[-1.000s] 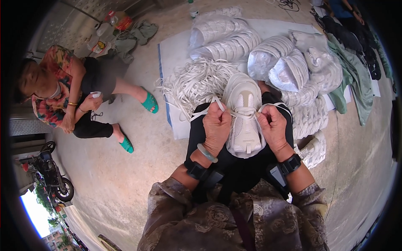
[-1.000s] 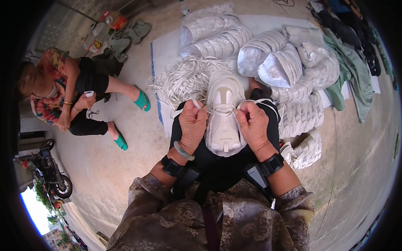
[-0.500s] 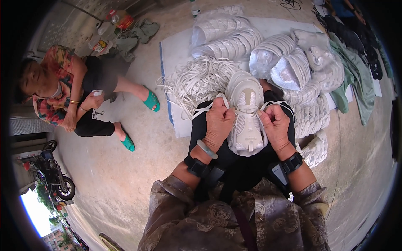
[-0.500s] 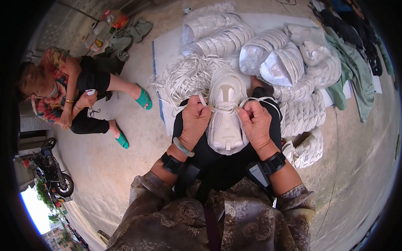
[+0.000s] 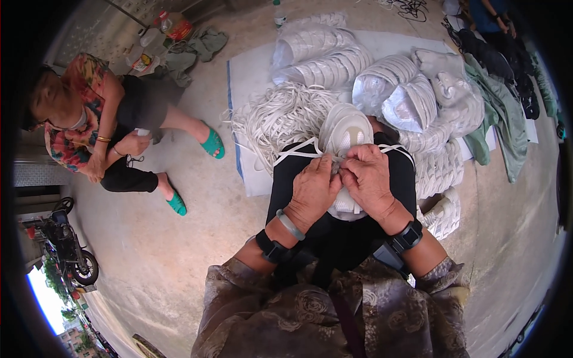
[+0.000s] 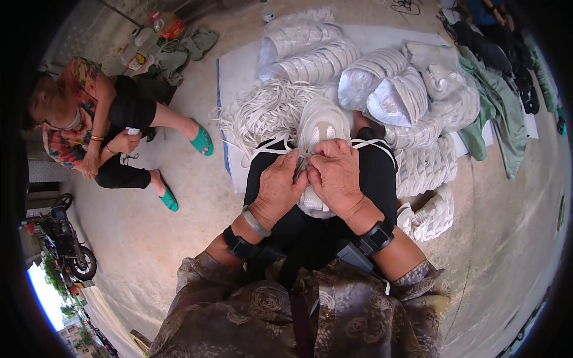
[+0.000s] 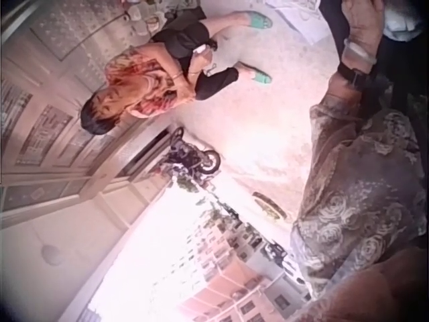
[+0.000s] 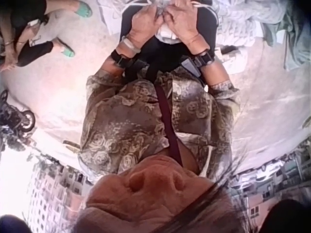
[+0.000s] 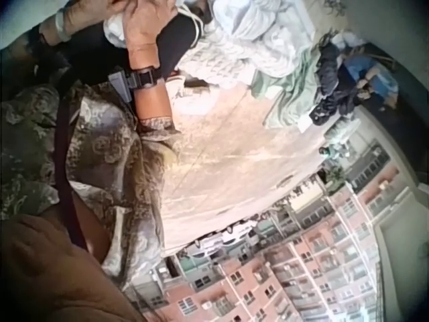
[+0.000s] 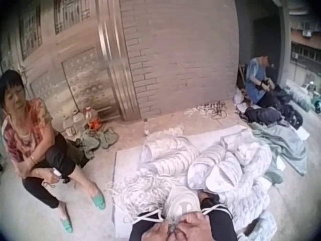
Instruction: Insert laces into a white sneaker as part of a manufacturing process.
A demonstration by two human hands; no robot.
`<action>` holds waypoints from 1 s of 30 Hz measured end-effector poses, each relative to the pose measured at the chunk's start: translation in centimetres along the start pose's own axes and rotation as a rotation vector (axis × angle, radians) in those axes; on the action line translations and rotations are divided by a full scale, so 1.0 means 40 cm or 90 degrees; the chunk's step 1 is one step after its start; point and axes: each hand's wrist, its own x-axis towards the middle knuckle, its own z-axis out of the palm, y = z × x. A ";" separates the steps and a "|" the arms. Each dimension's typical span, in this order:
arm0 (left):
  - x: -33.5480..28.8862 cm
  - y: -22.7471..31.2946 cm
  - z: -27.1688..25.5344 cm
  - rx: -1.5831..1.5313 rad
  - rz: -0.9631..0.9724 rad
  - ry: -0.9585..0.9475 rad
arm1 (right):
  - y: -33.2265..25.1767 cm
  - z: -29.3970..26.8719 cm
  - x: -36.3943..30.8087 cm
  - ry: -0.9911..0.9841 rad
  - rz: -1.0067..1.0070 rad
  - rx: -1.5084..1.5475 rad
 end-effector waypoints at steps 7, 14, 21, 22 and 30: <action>0.006 -0.003 -0.003 0.032 -0.029 -0.047 | -0.002 0.021 -0.008 0.045 -0.009 -0.055; 0.026 -0.039 0.001 -0.038 0.019 -0.049 | -0.020 0.030 0.007 -0.016 0.035 -0.124; 0.031 -0.058 0.006 -0.125 0.087 -0.030 | -0.032 0.056 -0.007 0.058 0.015 -0.156; 0.034 -0.062 0.006 -0.127 0.082 -0.041 | -0.032 0.059 -0.005 0.057 -0.004 -0.172; 0.020 -0.050 0.014 -0.092 0.044 0.009 | -0.069 0.035 0.005 -0.015 -0.036 -0.259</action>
